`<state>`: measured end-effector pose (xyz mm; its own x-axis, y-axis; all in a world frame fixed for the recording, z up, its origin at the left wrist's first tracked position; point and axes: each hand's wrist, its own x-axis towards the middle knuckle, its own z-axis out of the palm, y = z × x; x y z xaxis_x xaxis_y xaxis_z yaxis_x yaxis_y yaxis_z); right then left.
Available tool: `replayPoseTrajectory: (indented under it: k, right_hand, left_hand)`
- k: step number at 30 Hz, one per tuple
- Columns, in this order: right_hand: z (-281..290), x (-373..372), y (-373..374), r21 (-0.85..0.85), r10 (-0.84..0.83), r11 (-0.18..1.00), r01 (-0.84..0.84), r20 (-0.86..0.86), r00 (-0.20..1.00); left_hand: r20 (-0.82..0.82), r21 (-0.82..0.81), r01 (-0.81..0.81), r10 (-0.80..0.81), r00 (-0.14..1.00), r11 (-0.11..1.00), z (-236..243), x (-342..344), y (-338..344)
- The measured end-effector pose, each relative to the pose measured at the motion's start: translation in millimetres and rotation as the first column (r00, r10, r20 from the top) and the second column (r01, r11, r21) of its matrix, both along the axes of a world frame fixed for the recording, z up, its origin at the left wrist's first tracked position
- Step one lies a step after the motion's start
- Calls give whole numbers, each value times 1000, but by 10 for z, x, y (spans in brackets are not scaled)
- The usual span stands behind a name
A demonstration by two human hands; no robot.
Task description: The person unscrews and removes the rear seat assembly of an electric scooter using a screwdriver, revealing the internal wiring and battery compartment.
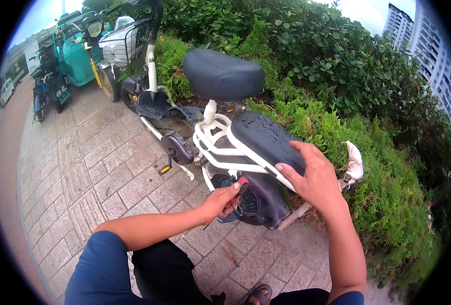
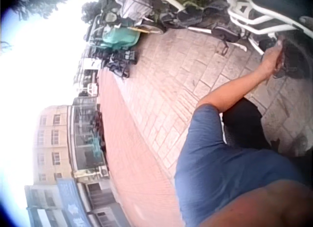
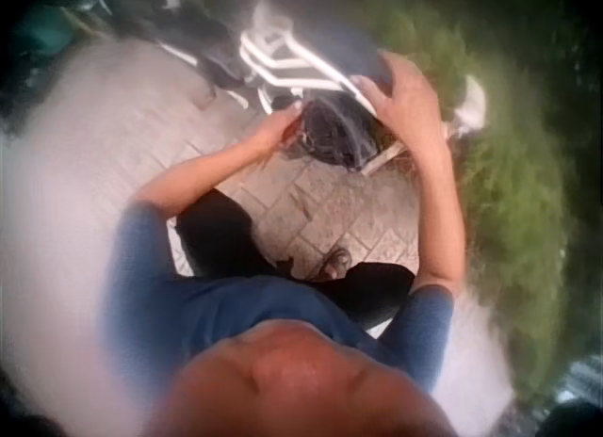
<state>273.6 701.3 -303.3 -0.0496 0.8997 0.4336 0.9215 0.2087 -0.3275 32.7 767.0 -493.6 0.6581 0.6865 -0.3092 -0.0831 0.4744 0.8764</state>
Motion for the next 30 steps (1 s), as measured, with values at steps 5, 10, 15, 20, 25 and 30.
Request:
replayPoseTrajectory:
  k: [5,10,15,20,25,30]
  right_hand:
    - [-387,-77,1270,-150,79,987,-61,113,990]
    - [-439,-326,1944,-228,141,968,-102,163,976]
    - [-406,-435,2270,-432,98,902,21,251,963]
    - [-330,-615,2203,-459,19,881,114,275,961]
    - [-374,-593,2197,-464,-16,871,162,303,953]
    - [-367,-587,2083,-428,7,895,122,287,958]
  left_hand:
    - [-38,268,-490,517,855,830,248,101,489]
    - [-186,-77,-732,711,678,677,-45,122,1078]
    - [-208,-219,-588,551,808,779,79,379,1154]
    - [-240,-287,-785,752,614,550,56,640,1314]
    - [-233,-203,-783,748,621,587,24,700,1323]
    - [-176,-256,-841,832,526,477,6,693,1311]
